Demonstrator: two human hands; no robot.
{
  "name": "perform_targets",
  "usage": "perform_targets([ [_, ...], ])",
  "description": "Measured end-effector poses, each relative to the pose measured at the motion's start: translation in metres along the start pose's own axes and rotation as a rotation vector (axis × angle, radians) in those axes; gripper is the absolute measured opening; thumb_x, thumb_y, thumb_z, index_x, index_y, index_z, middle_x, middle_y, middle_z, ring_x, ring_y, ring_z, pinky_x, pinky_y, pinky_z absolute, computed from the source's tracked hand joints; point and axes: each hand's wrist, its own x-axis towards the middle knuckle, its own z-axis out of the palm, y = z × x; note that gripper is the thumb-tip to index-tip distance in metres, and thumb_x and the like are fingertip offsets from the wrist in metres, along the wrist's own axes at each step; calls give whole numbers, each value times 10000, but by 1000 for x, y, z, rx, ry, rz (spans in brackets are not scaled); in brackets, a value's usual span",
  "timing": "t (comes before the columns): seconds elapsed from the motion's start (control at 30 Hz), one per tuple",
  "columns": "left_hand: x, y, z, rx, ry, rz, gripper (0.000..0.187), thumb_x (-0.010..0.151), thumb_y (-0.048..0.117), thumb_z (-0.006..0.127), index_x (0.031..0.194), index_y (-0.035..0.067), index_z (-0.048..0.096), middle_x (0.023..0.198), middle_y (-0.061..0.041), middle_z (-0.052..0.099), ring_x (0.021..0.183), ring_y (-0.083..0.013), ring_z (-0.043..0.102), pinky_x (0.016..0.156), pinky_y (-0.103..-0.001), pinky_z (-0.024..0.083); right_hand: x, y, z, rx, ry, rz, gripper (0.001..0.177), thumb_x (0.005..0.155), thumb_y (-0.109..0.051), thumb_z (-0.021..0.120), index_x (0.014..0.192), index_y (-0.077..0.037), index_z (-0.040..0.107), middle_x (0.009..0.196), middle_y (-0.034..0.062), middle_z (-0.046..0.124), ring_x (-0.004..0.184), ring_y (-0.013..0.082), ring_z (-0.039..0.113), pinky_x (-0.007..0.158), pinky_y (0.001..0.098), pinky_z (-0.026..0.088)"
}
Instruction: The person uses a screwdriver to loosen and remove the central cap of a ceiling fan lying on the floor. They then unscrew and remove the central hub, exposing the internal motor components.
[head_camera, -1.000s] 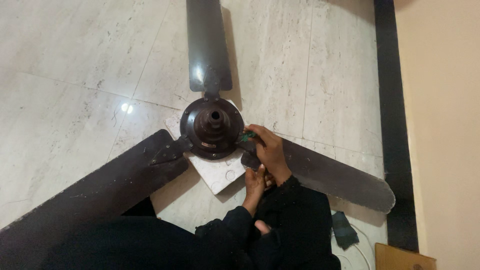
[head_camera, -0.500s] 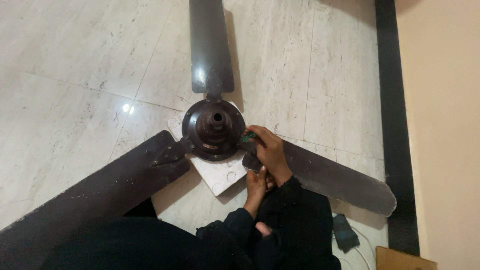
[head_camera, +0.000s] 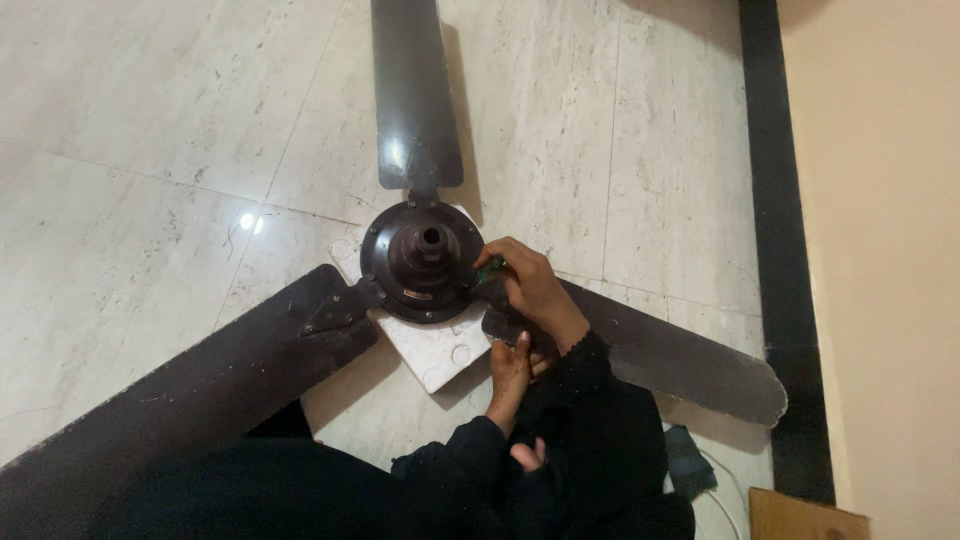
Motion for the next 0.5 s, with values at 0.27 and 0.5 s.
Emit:
perform_targets([
  [0.27,8,-14,-5,68,33,-13,274,980,286,603,1027,82,427,691,-66,651,501,-139,576,384,-274,408,-22,-8,15,-53,222,0,383,833,218,569,1141,2,641,1092,121,725,971,227,771,811,310,640],
  [0.5,22,-33,-13,82,34,123,259,1025,217,607,1026,-3,470,795,-85,643,645,-138,613,506,-284,481,-26,-27,28,-88,418,42,372,858,203,539,1173,24,625,1050,146,722,924,252,764,790,324,627],
])
